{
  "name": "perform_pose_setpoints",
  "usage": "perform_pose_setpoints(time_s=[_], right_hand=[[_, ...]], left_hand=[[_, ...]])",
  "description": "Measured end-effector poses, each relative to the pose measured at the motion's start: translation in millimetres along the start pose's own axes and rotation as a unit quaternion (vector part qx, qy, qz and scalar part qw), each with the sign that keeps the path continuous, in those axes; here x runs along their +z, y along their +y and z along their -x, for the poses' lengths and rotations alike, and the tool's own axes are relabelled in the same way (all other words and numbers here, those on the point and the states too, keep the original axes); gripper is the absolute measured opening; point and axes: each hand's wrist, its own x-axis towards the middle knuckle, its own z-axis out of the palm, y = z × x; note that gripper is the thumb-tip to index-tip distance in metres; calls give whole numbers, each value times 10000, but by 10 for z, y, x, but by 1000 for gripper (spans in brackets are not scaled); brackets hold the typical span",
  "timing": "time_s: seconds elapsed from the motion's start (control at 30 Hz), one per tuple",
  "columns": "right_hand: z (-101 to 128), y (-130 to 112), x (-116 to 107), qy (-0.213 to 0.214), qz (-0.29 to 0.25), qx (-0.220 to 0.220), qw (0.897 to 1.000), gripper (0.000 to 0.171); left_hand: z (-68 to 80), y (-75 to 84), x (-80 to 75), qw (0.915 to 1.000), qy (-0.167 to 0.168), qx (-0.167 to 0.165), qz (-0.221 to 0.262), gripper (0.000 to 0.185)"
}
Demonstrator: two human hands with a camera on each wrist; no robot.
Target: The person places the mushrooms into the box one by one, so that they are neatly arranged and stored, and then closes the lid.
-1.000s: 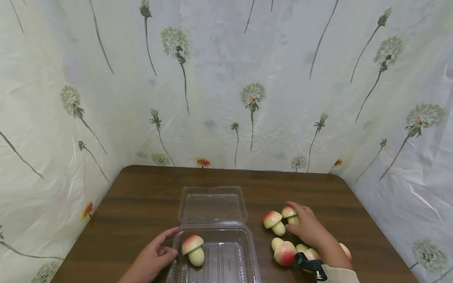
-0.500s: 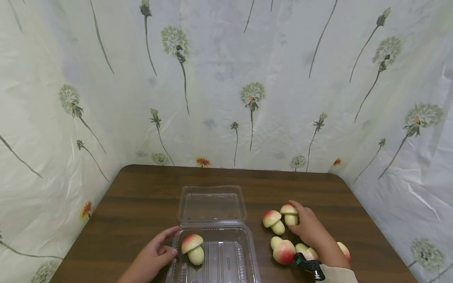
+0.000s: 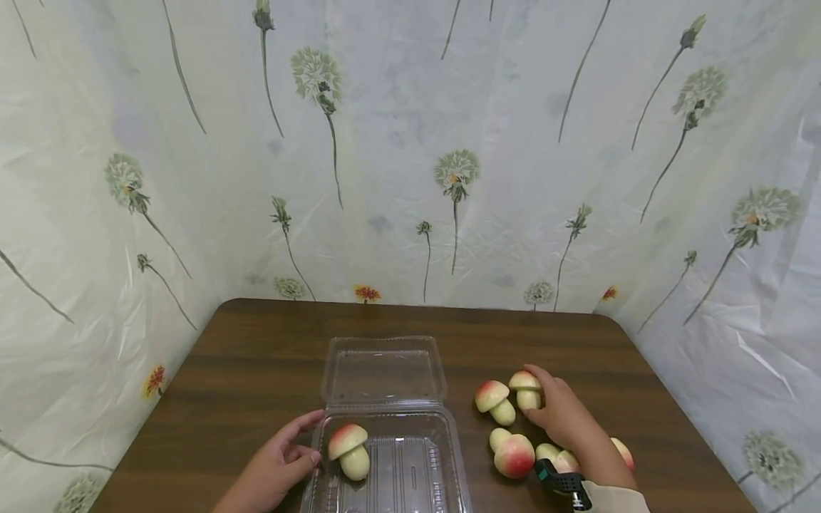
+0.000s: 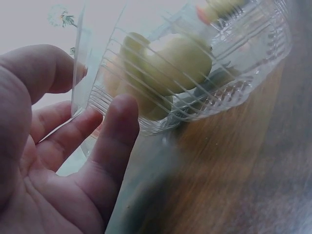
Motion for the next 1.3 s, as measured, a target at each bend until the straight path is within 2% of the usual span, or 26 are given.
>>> perform_pose_setpoints(time_s=[0.37,0.7,1.0,1.3], right_hand=[[23,-41,-34,158,-105,-266,9995,84],[87,-184,-52,256,-263,-278,9989,83],[114,-310,-53,76,-861,-610,9944,81],[194,-425,-59,265,-674,-619,9955,83]], left_hand=[[2,-39,-1,10000,6,81,39,69],[7,-22,2,10000,-20,46,20,69],[3,4,6,10000,6,66,16,68],[-1,-19,0,9999,-9,171,1,68]])
